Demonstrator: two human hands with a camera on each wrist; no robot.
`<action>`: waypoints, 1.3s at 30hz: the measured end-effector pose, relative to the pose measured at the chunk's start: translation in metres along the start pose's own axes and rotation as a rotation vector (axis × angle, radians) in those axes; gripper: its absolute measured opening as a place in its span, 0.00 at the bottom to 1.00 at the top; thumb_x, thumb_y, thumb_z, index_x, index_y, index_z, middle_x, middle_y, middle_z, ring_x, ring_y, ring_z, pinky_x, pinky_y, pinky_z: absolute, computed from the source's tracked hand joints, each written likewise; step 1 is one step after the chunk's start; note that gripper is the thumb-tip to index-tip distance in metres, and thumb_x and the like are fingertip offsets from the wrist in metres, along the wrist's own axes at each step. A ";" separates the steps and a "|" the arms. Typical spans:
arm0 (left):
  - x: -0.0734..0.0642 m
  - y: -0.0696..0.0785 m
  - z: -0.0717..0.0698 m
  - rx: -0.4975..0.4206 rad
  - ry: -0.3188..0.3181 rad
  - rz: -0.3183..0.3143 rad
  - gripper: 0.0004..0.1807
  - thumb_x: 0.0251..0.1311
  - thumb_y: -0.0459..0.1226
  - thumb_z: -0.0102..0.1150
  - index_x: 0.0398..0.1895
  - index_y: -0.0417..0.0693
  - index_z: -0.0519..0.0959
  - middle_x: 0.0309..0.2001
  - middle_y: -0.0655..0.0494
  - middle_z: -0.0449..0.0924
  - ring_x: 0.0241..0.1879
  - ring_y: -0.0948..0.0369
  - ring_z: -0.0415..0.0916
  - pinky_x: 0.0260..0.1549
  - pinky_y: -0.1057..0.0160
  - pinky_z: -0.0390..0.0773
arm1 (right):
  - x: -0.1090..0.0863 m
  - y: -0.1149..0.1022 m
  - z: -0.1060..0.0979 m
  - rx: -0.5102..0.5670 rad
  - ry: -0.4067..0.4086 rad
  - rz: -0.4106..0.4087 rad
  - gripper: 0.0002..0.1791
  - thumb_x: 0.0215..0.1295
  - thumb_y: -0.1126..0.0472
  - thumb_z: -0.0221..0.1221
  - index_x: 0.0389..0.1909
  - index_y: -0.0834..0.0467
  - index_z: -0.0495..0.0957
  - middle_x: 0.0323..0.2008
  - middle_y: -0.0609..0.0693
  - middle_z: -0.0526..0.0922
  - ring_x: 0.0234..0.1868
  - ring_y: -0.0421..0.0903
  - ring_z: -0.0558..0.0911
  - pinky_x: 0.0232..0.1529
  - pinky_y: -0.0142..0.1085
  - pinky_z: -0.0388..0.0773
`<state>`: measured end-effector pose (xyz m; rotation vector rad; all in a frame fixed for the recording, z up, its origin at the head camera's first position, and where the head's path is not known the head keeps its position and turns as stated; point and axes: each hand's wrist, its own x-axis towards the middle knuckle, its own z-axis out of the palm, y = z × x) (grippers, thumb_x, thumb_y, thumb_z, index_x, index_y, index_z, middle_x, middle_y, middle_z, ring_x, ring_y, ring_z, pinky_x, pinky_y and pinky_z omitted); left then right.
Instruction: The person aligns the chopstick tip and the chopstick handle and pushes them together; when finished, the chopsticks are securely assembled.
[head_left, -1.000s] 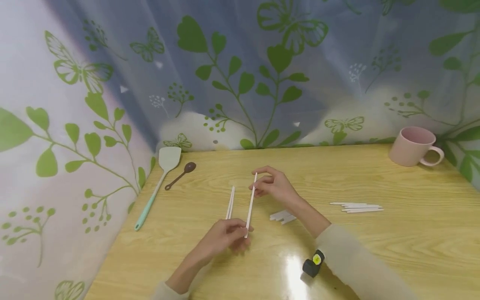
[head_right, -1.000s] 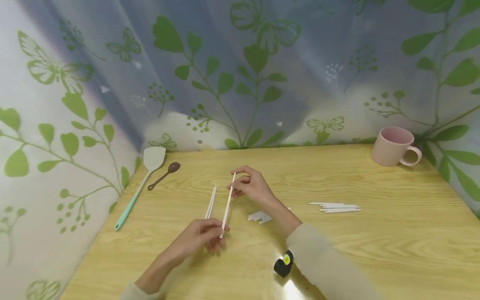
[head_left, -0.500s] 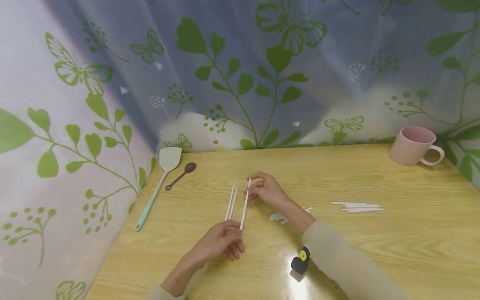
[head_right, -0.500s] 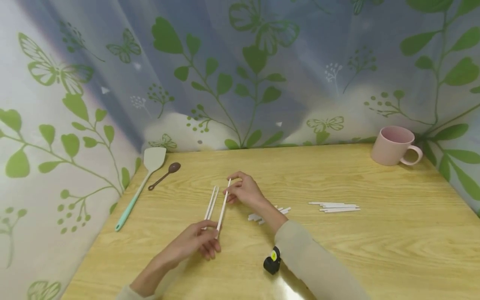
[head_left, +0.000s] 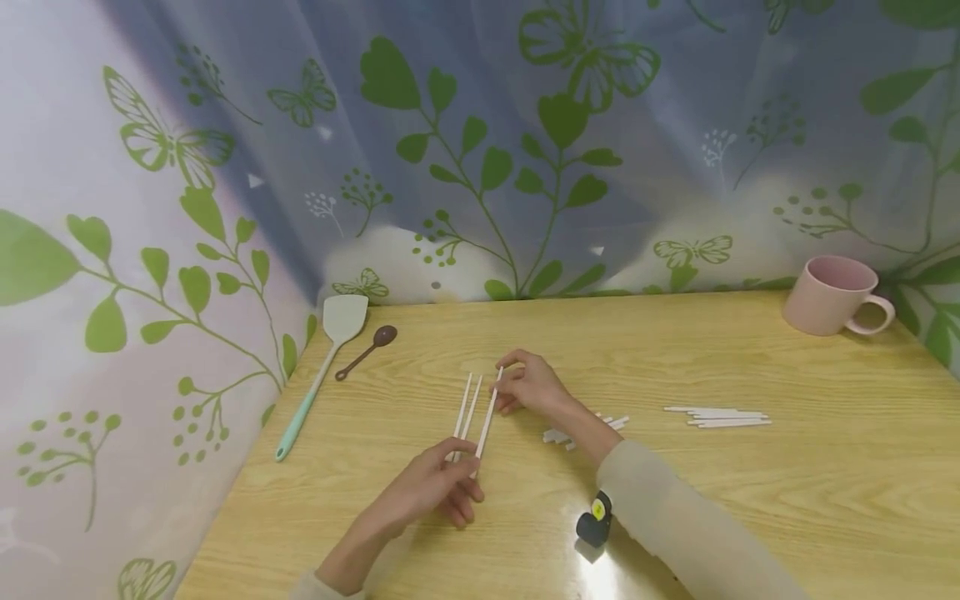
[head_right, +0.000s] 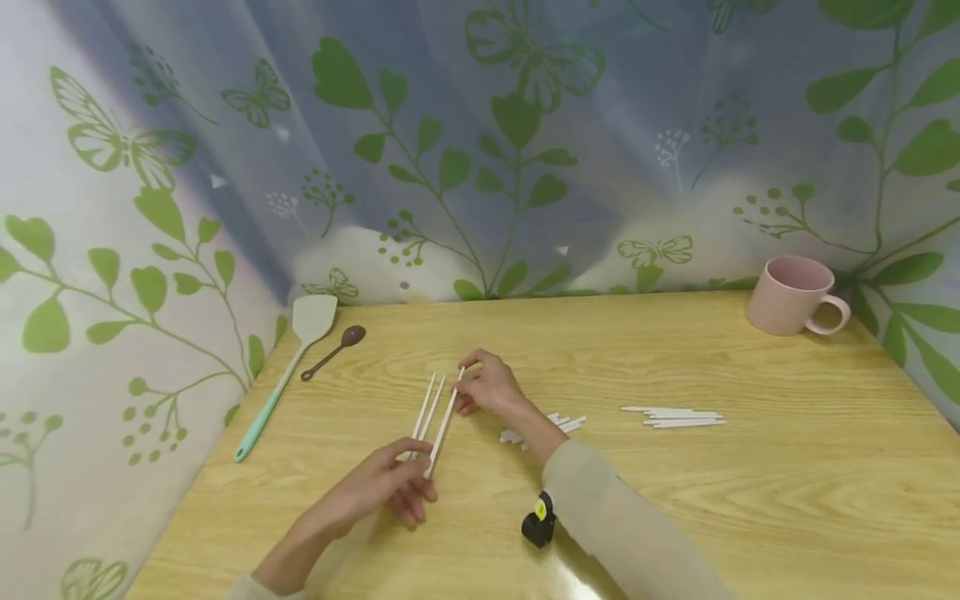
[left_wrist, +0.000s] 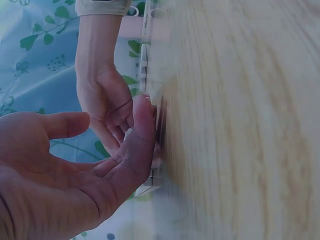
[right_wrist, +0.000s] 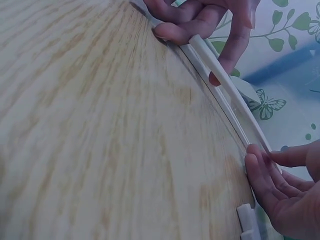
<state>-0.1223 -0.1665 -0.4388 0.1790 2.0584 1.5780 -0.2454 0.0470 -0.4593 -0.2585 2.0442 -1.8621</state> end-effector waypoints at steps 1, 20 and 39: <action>-0.001 0.000 -0.001 0.002 -0.002 -0.002 0.32 0.79 0.47 0.51 0.73 0.32 0.62 0.39 0.42 0.87 0.27 0.57 0.85 0.31 0.56 0.88 | 0.000 0.000 0.000 -0.011 -0.003 0.003 0.24 0.73 0.73 0.58 0.66 0.71 0.67 0.45 0.69 0.86 0.33 0.53 0.88 0.42 0.44 0.88; -0.005 0.002 -0.006 0.029 -0.029 0.003 0.31 0.81 0.49 0.48 0.71 0.32 0.65 0.38 0.41 0.87 0.27 0.57 0.85 0.29 0.56 0.88 | 0.003 -0.005 0.005 -0.112 0.016 0.053 0.19 0.78 0.64 0.55 0.64 0.68 0.73 0.52 0.63 0.81 0.34 0.51 0.86 0.39 0.40 0.88; -0.001 0.010 -0.007 0.067 0.000 0.005 0.29 0.80 0.50 0.48 0.68 0.34 0.70 0.36 0.42 0.87 0.27 0.55 0.85 0.27 0.57 0.87 | 0.005 -0.002 -0.012 -0.115 -0.038 0.018 0.22 0.81 0.61 0.52 0.68 0.68 0.70 0.62 0.68 0.77 0.41 0.54 0.87 0.44 0.41 0.88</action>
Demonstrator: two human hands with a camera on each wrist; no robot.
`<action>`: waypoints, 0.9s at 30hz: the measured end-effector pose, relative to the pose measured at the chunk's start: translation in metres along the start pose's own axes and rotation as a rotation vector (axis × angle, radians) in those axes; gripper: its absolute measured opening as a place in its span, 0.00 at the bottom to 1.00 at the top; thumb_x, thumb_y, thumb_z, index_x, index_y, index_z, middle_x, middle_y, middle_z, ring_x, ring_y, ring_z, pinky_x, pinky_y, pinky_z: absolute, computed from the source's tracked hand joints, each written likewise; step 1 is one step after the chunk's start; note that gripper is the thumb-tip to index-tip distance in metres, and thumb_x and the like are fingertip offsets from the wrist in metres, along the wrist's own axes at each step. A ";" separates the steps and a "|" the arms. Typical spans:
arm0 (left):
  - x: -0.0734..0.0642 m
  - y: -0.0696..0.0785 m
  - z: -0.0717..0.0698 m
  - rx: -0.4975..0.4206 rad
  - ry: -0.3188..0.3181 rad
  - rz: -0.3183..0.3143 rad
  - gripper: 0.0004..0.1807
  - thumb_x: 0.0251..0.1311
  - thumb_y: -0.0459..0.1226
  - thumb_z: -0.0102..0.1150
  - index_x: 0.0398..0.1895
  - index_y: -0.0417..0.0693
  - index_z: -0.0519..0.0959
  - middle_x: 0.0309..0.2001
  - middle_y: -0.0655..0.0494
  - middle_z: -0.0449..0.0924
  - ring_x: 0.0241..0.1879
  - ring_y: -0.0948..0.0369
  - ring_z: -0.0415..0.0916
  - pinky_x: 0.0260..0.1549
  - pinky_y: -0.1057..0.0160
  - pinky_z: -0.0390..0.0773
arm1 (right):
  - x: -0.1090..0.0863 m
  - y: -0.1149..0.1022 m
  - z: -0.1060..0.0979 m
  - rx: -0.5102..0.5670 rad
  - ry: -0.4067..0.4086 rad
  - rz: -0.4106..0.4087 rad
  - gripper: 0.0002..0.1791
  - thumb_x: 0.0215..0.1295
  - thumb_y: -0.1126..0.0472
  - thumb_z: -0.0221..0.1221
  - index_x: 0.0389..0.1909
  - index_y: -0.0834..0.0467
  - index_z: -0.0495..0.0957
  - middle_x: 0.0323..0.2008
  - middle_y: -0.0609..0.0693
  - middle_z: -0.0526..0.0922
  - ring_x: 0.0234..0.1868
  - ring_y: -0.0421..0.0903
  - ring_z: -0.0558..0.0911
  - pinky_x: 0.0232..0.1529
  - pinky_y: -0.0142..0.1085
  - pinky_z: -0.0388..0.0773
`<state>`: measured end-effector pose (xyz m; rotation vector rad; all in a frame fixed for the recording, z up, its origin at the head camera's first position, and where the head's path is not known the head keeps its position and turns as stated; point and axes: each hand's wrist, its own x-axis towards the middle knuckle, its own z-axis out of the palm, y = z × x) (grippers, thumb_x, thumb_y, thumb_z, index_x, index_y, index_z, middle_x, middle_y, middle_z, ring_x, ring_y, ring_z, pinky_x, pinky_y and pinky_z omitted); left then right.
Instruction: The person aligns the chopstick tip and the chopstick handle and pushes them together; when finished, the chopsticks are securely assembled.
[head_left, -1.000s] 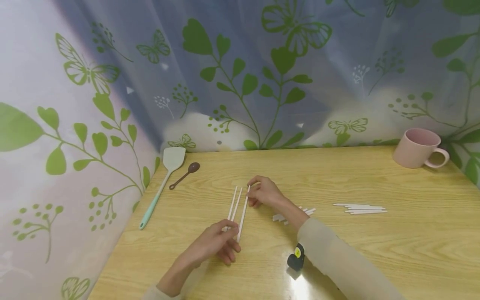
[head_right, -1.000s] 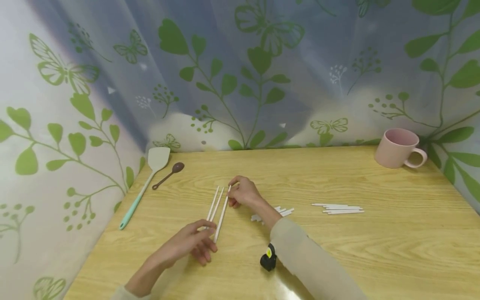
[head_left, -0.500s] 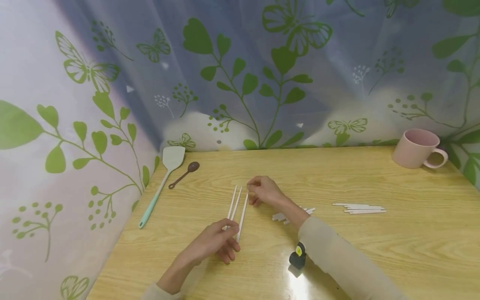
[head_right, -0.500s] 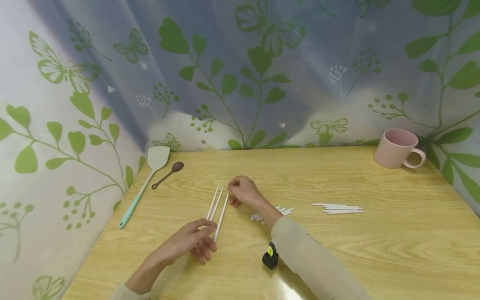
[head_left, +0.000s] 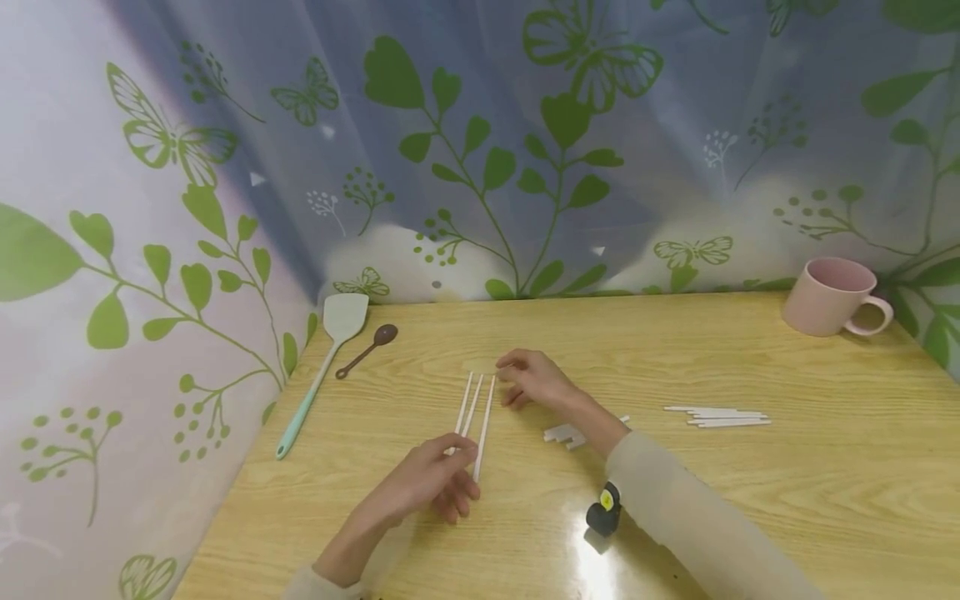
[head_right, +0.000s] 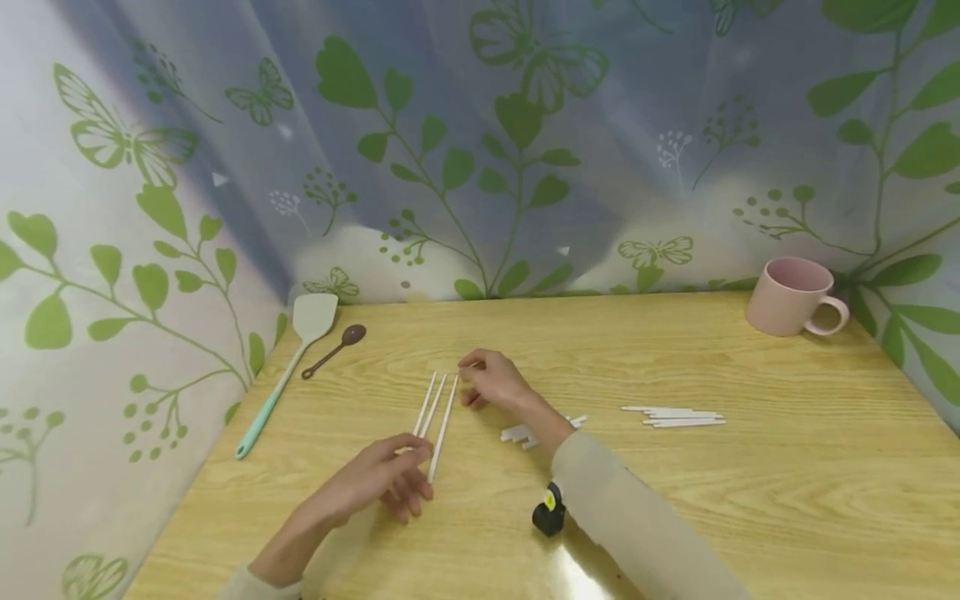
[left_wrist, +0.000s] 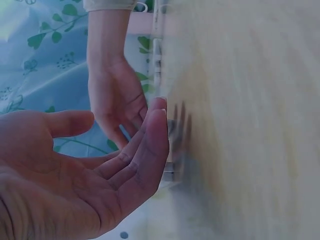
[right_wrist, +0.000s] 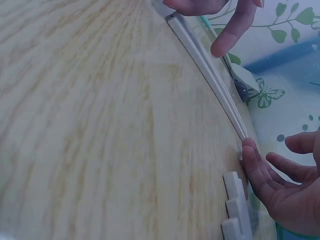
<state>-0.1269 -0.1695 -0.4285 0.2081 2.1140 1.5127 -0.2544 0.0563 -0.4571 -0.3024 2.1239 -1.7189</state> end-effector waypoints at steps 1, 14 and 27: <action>0.002 0.002 0.000 0.007 0.002 0.007 0.29 0.81 0.50 0.48 0.68 0.34 0.70 0.37 0.42 0.87 0.27 0.54 0.85 0.27 0.56 0.87 | -0.002 0.000 -0.003 0.013 -0.002 0.001 0.23 0.81 0.61 0.51 0.69 0.68 0.69 0.61 0.68 0.78 0.41 0.55 0.88 0.44 0.41 0.88; 0.037 0.029 0.006 0.079 0.038 0.119 0.27 0.78 0.45 0.53 0.70 0.36 0.70 0.43 0.42 0.87 0.39 0.43 0.86 0.36 0.52 0.86 | -0.042 0.012 -0.064 0.143 -0.024 -0.065 0.27 0.83 0.57 0.51 0.73 0.70 0.65 0.61 0.71 0.77 0.52 0.60 0.86 0.54 0.47 0.85; 0.073 0.049 0.028 0.176 -0.029 0.176 0.27 0.74 0.41 0.59 0.70 0.38 0.71 0.49 0.39 0.85 0.45 0.44 0.86 0.45 0.47 0.86 | -0.102 0.031 -0.151 -0.005 -0.079 -0.116 0.29 0.84 0.54 0.50 0.76 0.67 0.62 0.66 0.69 0.74 0.62 0.63 0.81 0.62 0.49 0.80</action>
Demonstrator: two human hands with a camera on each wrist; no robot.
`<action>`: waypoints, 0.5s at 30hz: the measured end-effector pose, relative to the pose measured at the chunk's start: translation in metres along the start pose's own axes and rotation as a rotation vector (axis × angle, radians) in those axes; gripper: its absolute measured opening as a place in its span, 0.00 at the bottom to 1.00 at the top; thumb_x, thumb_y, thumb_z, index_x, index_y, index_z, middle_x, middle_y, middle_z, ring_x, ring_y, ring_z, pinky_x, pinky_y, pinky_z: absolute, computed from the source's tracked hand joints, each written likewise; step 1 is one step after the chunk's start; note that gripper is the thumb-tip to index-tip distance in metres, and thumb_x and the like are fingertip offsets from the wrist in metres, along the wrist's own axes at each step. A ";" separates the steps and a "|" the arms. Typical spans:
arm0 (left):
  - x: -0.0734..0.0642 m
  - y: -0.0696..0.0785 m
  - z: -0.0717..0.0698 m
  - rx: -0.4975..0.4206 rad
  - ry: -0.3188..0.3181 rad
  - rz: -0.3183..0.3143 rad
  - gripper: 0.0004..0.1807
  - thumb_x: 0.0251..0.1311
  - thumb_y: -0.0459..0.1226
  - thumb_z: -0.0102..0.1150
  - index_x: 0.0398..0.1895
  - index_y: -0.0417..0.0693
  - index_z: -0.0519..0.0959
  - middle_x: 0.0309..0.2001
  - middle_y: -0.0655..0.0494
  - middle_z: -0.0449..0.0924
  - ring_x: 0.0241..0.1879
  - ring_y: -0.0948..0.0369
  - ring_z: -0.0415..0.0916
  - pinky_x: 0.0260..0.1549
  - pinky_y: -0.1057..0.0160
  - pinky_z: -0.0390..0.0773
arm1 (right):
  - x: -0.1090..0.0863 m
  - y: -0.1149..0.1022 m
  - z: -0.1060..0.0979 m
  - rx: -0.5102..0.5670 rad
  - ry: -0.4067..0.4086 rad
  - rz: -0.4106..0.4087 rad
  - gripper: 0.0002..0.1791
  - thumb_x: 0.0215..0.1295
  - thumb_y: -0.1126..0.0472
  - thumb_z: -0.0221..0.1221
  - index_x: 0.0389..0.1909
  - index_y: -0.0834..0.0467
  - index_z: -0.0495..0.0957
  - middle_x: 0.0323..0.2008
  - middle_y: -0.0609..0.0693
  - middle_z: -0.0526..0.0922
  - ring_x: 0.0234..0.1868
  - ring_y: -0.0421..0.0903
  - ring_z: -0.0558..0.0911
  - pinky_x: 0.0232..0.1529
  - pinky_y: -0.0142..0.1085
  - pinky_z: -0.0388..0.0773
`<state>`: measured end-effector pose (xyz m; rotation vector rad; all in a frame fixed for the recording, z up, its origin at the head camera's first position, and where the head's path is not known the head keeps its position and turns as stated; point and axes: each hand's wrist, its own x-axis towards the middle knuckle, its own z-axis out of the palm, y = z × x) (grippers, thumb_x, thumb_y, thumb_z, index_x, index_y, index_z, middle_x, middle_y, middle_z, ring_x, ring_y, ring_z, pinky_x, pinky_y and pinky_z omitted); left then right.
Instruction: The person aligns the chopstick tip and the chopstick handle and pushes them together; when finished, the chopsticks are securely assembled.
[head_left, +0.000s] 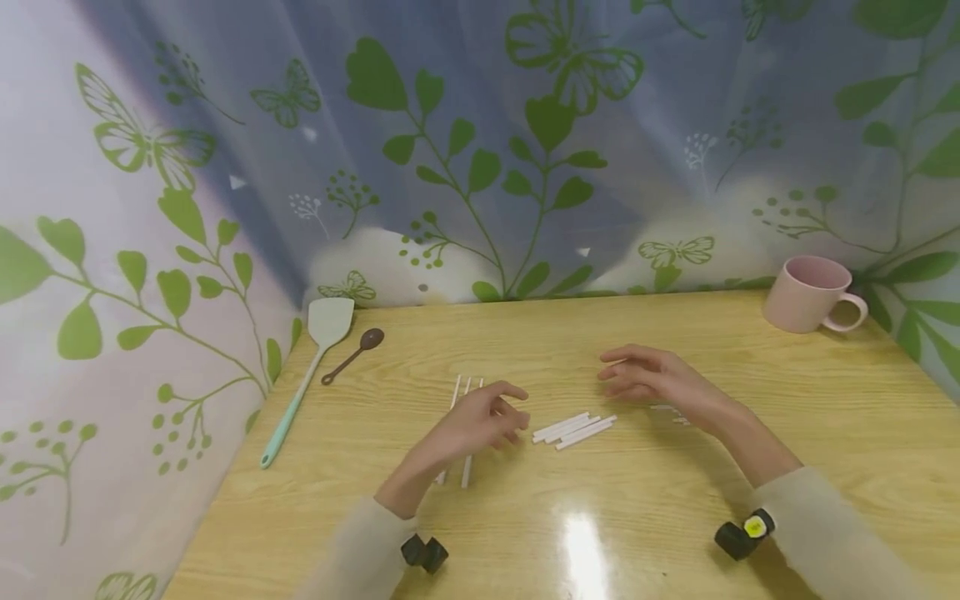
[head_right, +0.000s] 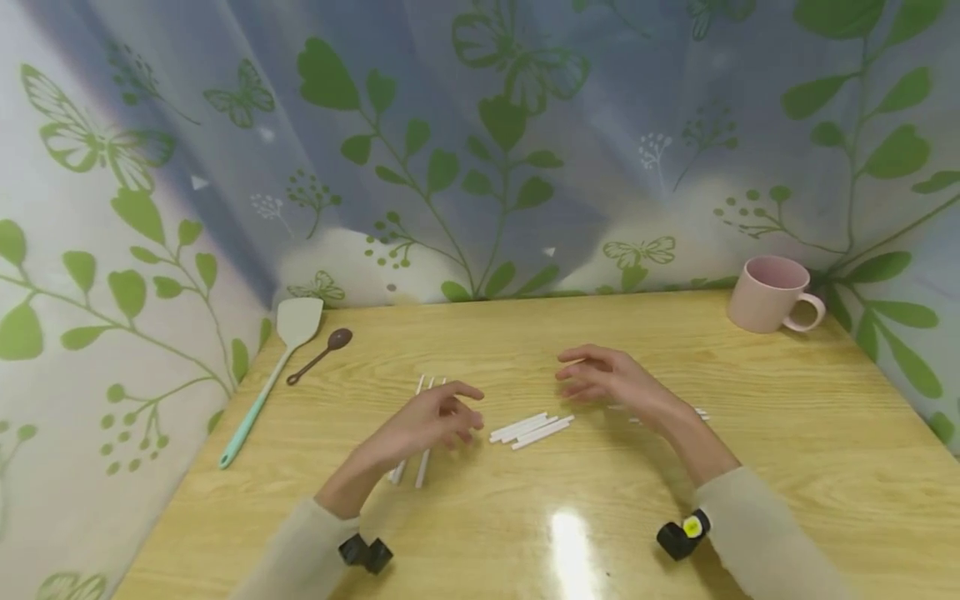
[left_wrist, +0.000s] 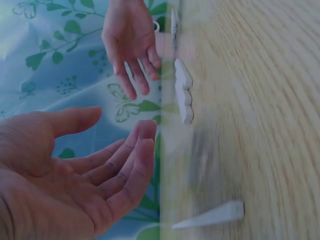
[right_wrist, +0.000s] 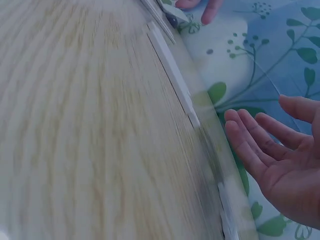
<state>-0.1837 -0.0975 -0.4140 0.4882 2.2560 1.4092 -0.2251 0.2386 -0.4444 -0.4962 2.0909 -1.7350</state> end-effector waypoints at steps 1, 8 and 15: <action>0.003 0.000 0.001 0.001 -0.005 -0.001 0.27 0.74 0.41 0.60 0.70 0.38 0.71 0.48 0.40 0.85 0.45 0.44 0.86 0.45 0.48 0.86 | -0.004 0.001 -0.004 -0.010 0.010 0.001 0.29 0.84 0.54 0.50 0.75 0.67 0.62 0.66 0.69 0.75 0.61 0.62 0.82 0.61 0.49 0.81; 0.021 -0.001 0.012 0.097 -0.016 -0.012 0.25 0.71 0.39 0.63 0.68 0.40 0.74 0.47 0.49 0.84 0.43 0.54 0.84 0.39 0.59 0.83 | -0.028 0.006 -0.022 -0.091 0.059 -0.026 0.28 0.81 0.59 0.55 0.73 0.70 0.63 0.64 0.72 0.75 0.57 0.54 0.86 0.55 0.44 0.84; 0.032 0.000 0.019 0.173 -0.027 0.004 0.22 0.70 0.35 0.66 0.65 0.41 0.77 0.49 0.51 0.85 0.48 0.57 0.81 0.49 0.56 0.82 | -0.046 0.014 -0.035 -0.147 0.139 -0.022 0.27 0.78 0.61 0.58 0.70 0.69 0.67 0.60 0.66 0.81 0.53 0.47 0.88 0.53 0.36 0.84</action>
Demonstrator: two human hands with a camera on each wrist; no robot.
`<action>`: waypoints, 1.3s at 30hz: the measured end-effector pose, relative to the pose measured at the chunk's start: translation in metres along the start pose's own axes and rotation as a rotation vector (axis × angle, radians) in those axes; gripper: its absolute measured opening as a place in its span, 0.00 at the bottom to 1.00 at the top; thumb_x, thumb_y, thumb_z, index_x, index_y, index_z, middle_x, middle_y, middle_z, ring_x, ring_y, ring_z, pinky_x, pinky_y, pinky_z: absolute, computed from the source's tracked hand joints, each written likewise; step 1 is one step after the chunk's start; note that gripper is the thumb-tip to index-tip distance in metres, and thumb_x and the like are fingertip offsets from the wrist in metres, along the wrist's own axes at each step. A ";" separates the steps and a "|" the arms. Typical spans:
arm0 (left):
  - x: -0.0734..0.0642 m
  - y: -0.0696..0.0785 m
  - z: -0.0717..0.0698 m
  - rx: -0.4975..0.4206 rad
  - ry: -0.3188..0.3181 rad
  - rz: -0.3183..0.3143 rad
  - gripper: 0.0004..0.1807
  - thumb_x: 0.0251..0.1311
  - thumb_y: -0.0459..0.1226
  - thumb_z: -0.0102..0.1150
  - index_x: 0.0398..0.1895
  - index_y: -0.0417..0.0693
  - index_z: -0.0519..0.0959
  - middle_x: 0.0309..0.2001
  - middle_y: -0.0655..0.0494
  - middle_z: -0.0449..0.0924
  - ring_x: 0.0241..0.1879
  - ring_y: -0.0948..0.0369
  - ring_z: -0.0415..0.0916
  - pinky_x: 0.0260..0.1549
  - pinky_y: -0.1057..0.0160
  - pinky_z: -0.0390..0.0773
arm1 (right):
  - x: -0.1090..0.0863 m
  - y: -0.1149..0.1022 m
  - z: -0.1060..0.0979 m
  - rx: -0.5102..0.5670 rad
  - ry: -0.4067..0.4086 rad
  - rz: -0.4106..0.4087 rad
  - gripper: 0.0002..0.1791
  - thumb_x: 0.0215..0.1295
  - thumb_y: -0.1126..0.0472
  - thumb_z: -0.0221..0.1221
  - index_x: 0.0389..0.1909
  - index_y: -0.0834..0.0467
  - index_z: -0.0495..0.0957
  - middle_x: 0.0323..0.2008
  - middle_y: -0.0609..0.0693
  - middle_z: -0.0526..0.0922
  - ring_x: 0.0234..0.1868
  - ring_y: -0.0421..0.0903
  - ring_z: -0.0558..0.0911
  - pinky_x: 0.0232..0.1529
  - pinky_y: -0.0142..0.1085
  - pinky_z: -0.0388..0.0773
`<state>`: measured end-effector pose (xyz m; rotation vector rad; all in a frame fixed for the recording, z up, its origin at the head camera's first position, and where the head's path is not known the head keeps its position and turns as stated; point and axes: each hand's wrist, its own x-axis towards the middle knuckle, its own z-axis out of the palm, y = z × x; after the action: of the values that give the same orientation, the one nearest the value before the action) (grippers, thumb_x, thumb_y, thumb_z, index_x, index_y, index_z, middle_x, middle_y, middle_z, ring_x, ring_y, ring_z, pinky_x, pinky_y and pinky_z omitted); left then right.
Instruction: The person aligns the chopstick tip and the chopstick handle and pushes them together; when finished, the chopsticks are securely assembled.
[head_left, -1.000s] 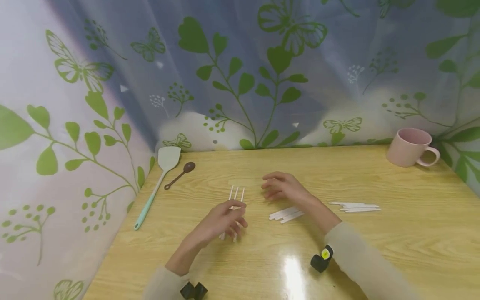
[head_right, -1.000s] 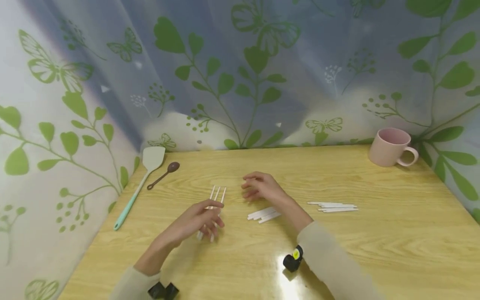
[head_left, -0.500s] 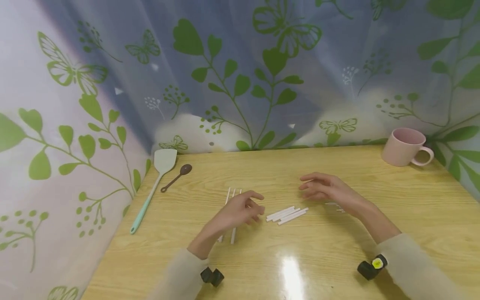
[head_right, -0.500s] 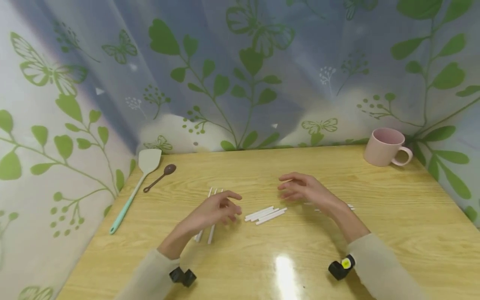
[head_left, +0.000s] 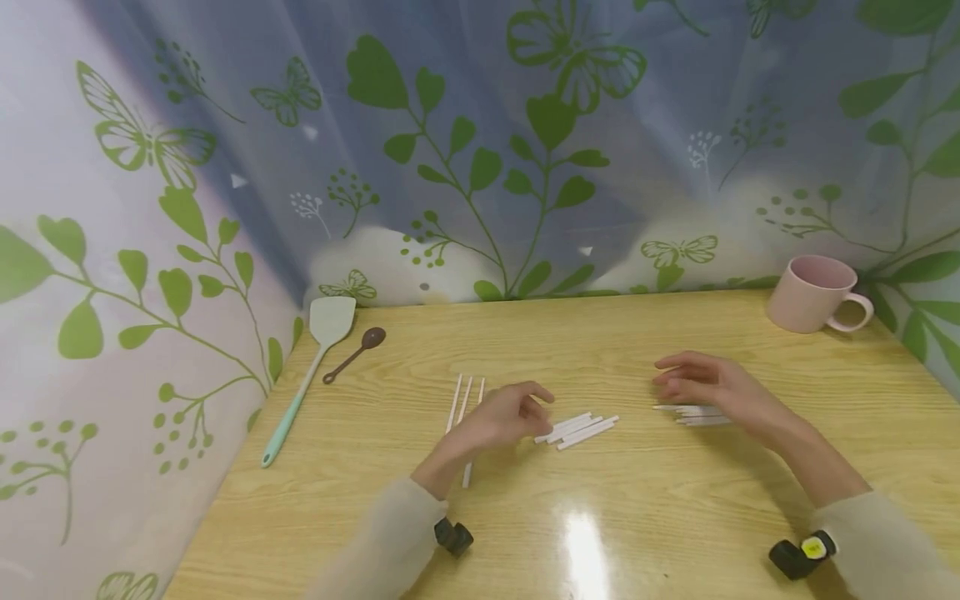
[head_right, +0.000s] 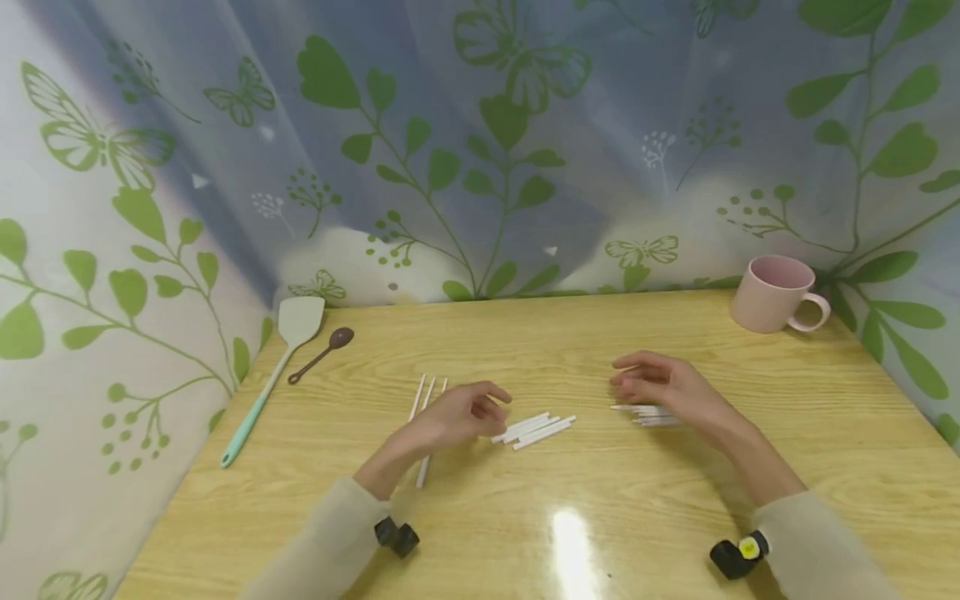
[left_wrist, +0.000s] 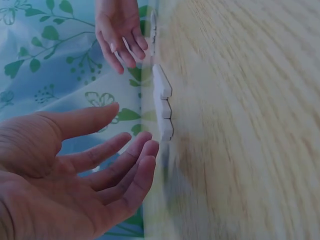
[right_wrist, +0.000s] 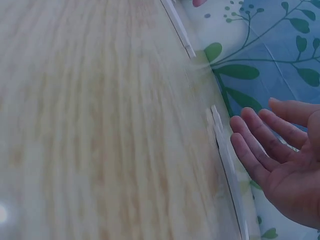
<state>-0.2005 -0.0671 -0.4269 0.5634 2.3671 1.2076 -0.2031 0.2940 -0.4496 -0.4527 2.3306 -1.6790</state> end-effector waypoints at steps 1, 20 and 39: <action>0.002 0.000 0.001 0.006 -0.001 0.000 0.22 0.69 0.35 0.66 0.64 0.41 0.77 0.49 0.51 0.85 0.48 0.57 0.81 0.49 0.55 0.82 | -0.002 0.002 -0.003 -0.016 0.016 0.001 0.26 0.78 0.61 0.59 0.70 0.69 0.68 0.59 0.64 0.83 0.52 0.46 0.88 0.53 0.34 0.83; 0.031 0.007 0.033 0.168 0.076 -0.011 0.20 0.60 0.24 0.63 0.57 0.38 0.82 0.32 0.57 0.83 0.21 0.67 0.71 0.20 0.73 0.69 | -0.025 0.018 -0.024 -0.381 0.088 0.079 0.19 0.68 0.62 0.69 0.58 0.60 0.83 0.56 0.59 0.84 0.52 0.42 0.79 0.45 0.28 0.77; 0.028 0.016 0.041 0.198 0.106 -0.033 0.22 0.59 0.20 0.59 0.58 0.38 0.81 0.31 0.57 0.79 0.20 0.66 0.69 0.18 0.73 0.66 | -0.026 0.015 -0.018 -0.357 0.084 0.071 0.14 0.69 0.69 0.65 0.54 0.64 0.83 0.41 0.54 0.81 0.39 0.40 0.76 0.33 0.31 0.76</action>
<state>-0.1991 -0.0175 -0.4408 0.5324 2.5942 1.0181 -0.1876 0.3241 -0.4580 -0.3615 2.6839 -1.2746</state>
